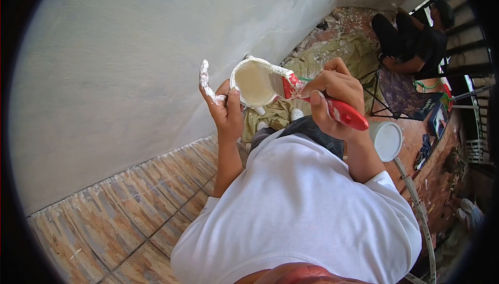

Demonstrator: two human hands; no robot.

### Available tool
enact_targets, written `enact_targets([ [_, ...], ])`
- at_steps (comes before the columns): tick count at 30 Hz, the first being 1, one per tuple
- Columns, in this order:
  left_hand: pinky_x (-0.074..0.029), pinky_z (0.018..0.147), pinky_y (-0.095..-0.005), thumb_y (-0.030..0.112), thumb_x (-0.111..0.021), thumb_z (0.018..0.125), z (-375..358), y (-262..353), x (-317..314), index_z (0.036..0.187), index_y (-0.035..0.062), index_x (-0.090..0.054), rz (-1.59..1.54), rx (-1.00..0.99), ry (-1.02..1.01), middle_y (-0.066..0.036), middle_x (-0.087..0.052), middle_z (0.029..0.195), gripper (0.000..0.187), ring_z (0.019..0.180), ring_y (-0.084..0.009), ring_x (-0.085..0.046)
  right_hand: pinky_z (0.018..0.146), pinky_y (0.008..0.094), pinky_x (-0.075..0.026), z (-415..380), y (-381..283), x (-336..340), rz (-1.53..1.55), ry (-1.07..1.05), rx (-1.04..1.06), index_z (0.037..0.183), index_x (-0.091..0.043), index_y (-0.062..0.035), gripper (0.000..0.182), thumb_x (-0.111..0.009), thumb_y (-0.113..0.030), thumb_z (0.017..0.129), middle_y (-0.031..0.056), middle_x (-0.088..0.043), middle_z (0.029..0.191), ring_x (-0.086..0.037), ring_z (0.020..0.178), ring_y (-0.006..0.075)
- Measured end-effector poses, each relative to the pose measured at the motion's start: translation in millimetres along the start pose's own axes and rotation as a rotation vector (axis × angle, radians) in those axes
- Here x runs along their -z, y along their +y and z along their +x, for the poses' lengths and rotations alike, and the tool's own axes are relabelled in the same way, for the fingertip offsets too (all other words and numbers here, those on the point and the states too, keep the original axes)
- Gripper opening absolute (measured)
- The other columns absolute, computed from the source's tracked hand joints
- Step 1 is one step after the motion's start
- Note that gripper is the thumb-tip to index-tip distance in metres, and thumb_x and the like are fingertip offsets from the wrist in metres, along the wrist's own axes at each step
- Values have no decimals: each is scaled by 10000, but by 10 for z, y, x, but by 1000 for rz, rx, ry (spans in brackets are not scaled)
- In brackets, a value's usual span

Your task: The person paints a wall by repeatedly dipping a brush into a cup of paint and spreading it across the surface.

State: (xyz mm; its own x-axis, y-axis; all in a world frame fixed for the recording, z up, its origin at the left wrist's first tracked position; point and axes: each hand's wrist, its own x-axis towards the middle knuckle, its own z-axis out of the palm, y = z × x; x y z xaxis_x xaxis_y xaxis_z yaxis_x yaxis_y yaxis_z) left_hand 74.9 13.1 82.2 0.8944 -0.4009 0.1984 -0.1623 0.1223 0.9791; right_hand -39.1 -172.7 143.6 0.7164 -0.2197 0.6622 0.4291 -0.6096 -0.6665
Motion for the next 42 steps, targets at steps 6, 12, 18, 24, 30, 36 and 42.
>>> enact_targets([
  [6, -341, 461, -150, 46, -475, 881, -25, 2, -108, 1432, 80, -78, -6, -9, 14, -95, -628, 975, 680, 566, -13, -411, 664, 315, -389, 63, 5, 13, -65, -198, 33, 774, -562, -75, 132, -646, -48, 675, 39, -552, 597, -502, 524, 208],
  [12, -329, 456, -151, 53, -483, 882, -74, -52, -163, 1430, 78, -69, 39, 9, -12, -66, -617, 935, 688, 563, -11, -404, 653, 313, -385, 78, 93, -80, -28, -272, 60, 761, -562, -78, 155, -646, -12, 648, 39, -518, 572, -485, 511, 207],
  [18, -334, 459, -152, 61, -493, 885, -119, -42, -247, 1430, 77, -66, 39, 13, -8, -61, -612, 931, 692, 574, -11, -411, 676, 312, -384, 135, 211, 4, 43, -329, -17, 749, -555, -50, 78, -622, -61, 711, 50, -547, 594, -495, 516, 225],
  [24, -342, 466, -152, 71, -505, 893, -150, -103, -235, 1433, 80, -60, 69, -3, -29, -67, -612, 940, 700, 583, -13, -421, 674, 315, -394, 118, 310, 37, 80, -283, -122, 765, -579, -54, 99, -612, -147, 774, 79, -545, 576, -470, 503, 252],
  [30, -303, 457, -151, 85, -503, 895, -188, -111, -201, 1431, 52, -72, 124, -14, -35, -31, -593, 856, 689, 553, -6, -387, 668, 348, -397, 100, 306, 120, 113, -350, -344, 745, -577, -24, 119, -549, -131, 791, 95, -580, 678, -455, 650, 256],
  [36, -329, 563, -186, 23, -408, 898, -166, 49, -384, 1446, 56, -47, 73, 87, -55, -22, -499, 797, 656, 650, -49, -393, 639, 374, -410, 86, 426, 160, 259, -309, -280, 774, -588, -50, 128, -563, -170, 813, 128, -540, 643, -469, 626, 300],
  [42, -280, 489, -166, 40, -415, 892, -168, -64, -327, 1457, 106, -55, 63, 120, -53, -6, -535, 839, 673, 594, -23, -362, 662, 358, -377, 112, 450, 150, 271, -388, -304, 751, -537, -25, 189, -500, -164, 873, 122, -488, 613, -431, 593, 268],
])
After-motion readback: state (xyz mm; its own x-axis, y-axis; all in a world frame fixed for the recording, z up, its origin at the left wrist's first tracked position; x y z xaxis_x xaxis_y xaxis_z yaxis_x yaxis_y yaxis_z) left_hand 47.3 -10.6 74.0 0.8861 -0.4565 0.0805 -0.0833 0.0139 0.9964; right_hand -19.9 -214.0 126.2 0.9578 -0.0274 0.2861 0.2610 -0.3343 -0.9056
